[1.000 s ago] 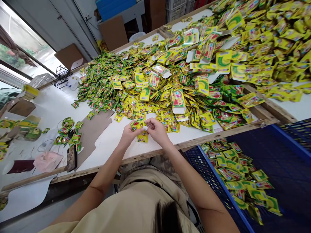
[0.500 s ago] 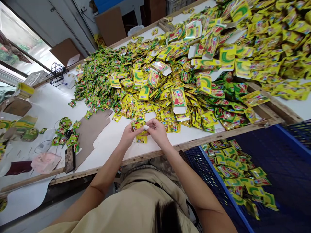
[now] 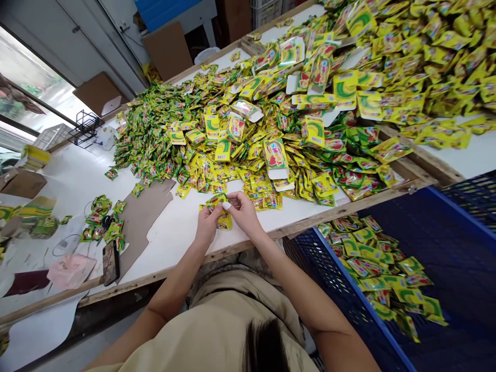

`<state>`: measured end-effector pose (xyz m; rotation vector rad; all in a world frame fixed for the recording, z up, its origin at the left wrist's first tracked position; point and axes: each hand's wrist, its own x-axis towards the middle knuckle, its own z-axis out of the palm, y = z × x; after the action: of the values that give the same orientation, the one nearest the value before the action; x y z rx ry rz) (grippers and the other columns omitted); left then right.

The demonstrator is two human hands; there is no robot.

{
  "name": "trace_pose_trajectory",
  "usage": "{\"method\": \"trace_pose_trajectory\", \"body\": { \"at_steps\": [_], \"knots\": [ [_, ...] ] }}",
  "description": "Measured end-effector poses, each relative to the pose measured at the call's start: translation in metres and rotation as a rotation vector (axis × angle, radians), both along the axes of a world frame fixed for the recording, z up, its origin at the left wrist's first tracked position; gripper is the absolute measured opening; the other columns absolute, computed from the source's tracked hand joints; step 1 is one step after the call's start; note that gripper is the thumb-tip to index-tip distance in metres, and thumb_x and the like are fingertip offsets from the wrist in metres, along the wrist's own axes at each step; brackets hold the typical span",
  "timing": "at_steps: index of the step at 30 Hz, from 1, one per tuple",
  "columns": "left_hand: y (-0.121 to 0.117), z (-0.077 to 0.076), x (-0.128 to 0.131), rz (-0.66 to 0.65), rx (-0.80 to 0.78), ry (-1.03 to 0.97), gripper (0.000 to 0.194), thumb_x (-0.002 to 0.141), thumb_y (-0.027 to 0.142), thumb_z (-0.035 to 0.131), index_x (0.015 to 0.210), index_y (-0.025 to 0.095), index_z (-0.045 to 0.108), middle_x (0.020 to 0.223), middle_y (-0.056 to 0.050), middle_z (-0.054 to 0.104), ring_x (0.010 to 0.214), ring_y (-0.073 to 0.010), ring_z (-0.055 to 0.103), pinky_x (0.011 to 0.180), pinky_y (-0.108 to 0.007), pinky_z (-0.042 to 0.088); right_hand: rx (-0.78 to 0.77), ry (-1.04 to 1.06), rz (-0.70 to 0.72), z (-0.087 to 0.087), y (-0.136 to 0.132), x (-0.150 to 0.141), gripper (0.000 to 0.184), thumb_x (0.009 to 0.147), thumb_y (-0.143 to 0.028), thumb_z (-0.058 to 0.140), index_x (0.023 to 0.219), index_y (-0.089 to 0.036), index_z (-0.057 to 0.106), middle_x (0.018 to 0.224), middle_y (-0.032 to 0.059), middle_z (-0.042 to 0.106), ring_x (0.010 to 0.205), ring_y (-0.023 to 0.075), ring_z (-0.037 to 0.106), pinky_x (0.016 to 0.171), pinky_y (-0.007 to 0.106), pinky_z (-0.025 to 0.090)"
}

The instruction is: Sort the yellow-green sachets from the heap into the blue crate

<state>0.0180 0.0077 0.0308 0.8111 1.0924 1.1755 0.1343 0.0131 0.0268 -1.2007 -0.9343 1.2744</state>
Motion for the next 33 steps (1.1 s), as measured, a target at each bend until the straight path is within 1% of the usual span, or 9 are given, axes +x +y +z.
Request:
{"method": "trace_pose_trajectory", "body": {
  "at_steps": [3, 8, 12, 17, 21, 24, 27, 30, 33],
  "knots": [
    [-0.002, 0.007, -0.001, -0.005, 0.088, 0.08, 0.035, 0.071, 0.038, 0.074, 0.095, 0.017, 0.06, 0.091, -0.003, 0.068, 0.081, -0.0128, 0.063, 0.076, -0.026, 0.05, -0.01, 0.117, 0.069, 0.003, -0.001, 0.005, 0.038, 0.062, -0.049, 0.075, 0.074, -0.02, 0.055, 0.064, -0.0026, 0.053, 0.059, 0.0113, 0.049, 0.052, 0.025, 0.045],
    [-0.004, 0.019, -0.006, -0.028, 0.096, 0.093, 0.037, 0.066, 0.034, 0.078, 0.093, 0.016, 0.06, 0.082, -0.002, 0.069, 0.073, -0.0118, 0.063, 0.071, -0.025, 0.05, -0.056, 0.227, 0.12, 0.011, -0.004, 0.016, 0.041, 0.058, -0.049, 0.078, 0.061, -0.019, 0.05, 0.055, -0.0052, 0.047, 0.051, 0.0087, 0.043, 0.047, 0.022, 0.039],
    [-0.004, 0.015, -0.009, 0.041, 0.052, 0.101, 0.042, 0.065, 0.034, 0.078, 0.099, 0.017, 0.06, 0.079, 0.0, 0.068, 0.066, -0.0097, 0.061, 0.065, -0.023, 0.048, -0.096, 0.293, 0.094, 0.012, -0.005, 0.019, 0.044, 0.055, -0.049, 0.079, 0.059, -0.019, 0.048, 0.055, -0.0049, 0.049, 0.051, 0.008, 0.043, 0.047, 0.021, 0.037],
    [-0.005, 0.011, -0.006, 0.074, -0.042, -0.055, 0.049, 0.058, 0.031, 0.082, 0.096, 0.018, 0.054, 0.082, 0.0, 0.07, 0.067, -0.0106, 0.063, 0.067, -0.025, 0.049, -0.095, 0.285, 0.094, 0.008, -0.007, 0.015, 0.045, 0.054, -0.05, 0.079, 0.059, -0.019, 0.047, 0.056, -0.0056, 0.047, 0.052, 0.0082, 0.044, 0.05, 0.022, 0.04],
    [-0.003, 0.01, -0.002, 0.113, -0.095, -0.102, 0.05, 0.051, 0.03, 0.085, 0.089, 0.017, 0.054, 0.08, 0.0, 0.07, 0.066, -0.0111, 0.063, 0.068, -0.026, 0.048, -0.063, 0.165, 0.157, 0.004, -0.008, 0.014, 0.039, 0.064, -0.052, 0.073, 0.075, -0.02, 0.052, 0.067, -0.004, 0.051, 0.06, 0.0106, 0.049, 0.056, 0.024, 0.045],
    [-0.002, 0.004, 0.002, 0.103, -0.114, -0.087, 0.045, 0.048, 0.03, 0.085, 0.079, 0.017, 0.054, 0.072, 0.002, 0.067, 0.06, -0.0095, 0.06, 0.064, -0.024, 0.046, 0.042, -0.054, 0.27, 0.003, -0.007, 0.016, 0.043, 0.064, -0.044, 0.075, 0.095, -0.021, 0.056, 0.083, -0.0003, 0.06, 0.075, 0.015, 0.056, 0.067, 0.028, 0.047],
    [0.001, -0.004, 0.003, 0.067, -0.103, 0.004, 0.042, 0.047, 0.032, 0.086, 0.069, 0.017, 0.054, 0.065, 0.004, 0.062, 0.058, -0.0092, 0.056, 0.061, -0.023, 0.043, 0.097, -0.286, 0.309, 0.001, -0.004, 0.02, 0.035, 0.067, -0.041, 0.072, 0.091, -0.019, 0.061, 0.076, 0.0, 0.061, 0.073, 0.0164, 0.056, 0.066, 0.028, 0.044],
    [0.017, -0.002, -0.001, -0.029, 0.002, 0.192, 0.034, 0.062, 0.044, 0.077, 0.073, 0.017, 0.061, 0.082, -0.002, 0.066, 0.077, -0.0139, 0.06, 0.07, -0.026, 0.045, 0.062, -0.397, 0.251, -0.004, 0.0, 0.031, 0.028, 0.07, -0.044, 0.067, 0.078, -0.017, 0.061, 0.062, -0.001, 0.057, 0.059, 0.0153, 0.051, 0.056, 0.026, 0.04],
    [0.057, 0.014, 0.0, -0.02, 0.215, 0.439, 0.038, 0.081, 0.052, 0.055, 0.095, 0.019, 0.064, 0.105, -0.007, 0.063, 0.1, -0.0184, 0.057, 0.083, -0.029, 0.045, 0.003, -0.414, 0.198, -0.013, 0.002, 0.042, 0.029, 0.068, -0.045, 0.066, 0.076, -0.018, 0.059, 0.058, -0.0014, 0.055, 0.054, 0.0151, 0.05, 0.051, 0.026, 0.039]
  ]
}}
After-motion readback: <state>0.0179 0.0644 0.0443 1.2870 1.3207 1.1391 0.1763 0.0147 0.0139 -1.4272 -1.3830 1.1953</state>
